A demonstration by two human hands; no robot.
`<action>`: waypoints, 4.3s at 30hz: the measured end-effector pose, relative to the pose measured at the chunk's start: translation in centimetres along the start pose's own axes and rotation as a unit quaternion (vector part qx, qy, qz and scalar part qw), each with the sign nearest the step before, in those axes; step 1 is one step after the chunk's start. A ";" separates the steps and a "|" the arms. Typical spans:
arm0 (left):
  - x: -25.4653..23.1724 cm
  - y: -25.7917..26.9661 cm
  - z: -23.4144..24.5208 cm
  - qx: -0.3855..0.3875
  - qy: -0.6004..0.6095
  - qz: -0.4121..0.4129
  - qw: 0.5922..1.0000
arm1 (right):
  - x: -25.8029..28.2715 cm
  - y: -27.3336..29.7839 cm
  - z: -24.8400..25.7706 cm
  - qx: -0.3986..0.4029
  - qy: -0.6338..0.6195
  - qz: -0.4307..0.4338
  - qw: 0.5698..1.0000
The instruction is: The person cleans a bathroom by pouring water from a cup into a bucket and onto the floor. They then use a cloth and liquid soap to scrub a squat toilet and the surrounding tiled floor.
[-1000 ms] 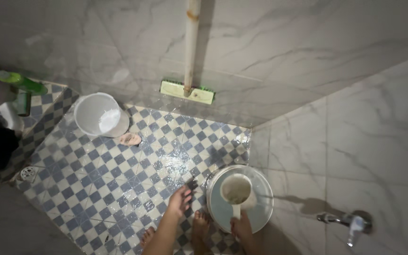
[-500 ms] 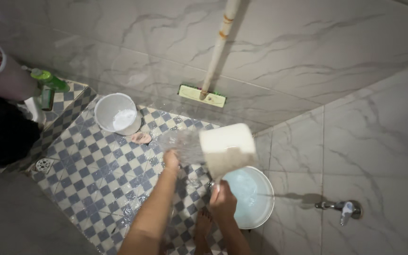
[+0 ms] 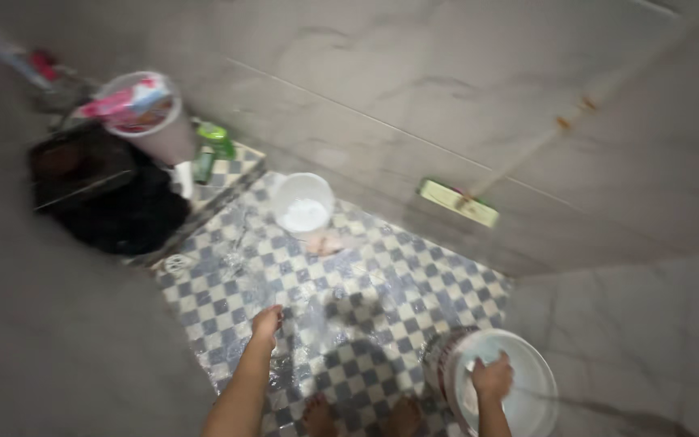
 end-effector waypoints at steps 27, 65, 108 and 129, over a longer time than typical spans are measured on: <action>-31.2 -29.8 14.8 -0.047 0.282 0.087 0.954 | 84.8 3.3 -39.6 0.574 -0.369 0.084 0.726; -29.7 -36.2 18.8 0.072 0.303 0.065 0.948 | 90.3 6.0 -46.4 0.480 -0.517 -0.073 0.705; -32.8 -68.4 7.0 -0.225 -0.717 -0.307 0.584 | 44.7 -9.1 -70.2 0.094 0.058 0.231 0.967; -22.0 -48.4 -11.3 0.135 -0.305 -0.224 0.916 | 54.0 -6.2 -49.0 0.202 0.016 0.218 0.955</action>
Point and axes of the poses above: each hand's wrist, its own y-axis away from the middle knuckle, its own z-axis out of the back of the hand, x = y × z, the point moved 9 cm from there along -y, towards the middle knuckle, and after that the axes turned 2 degrees about -y, right-handed, at the moved point
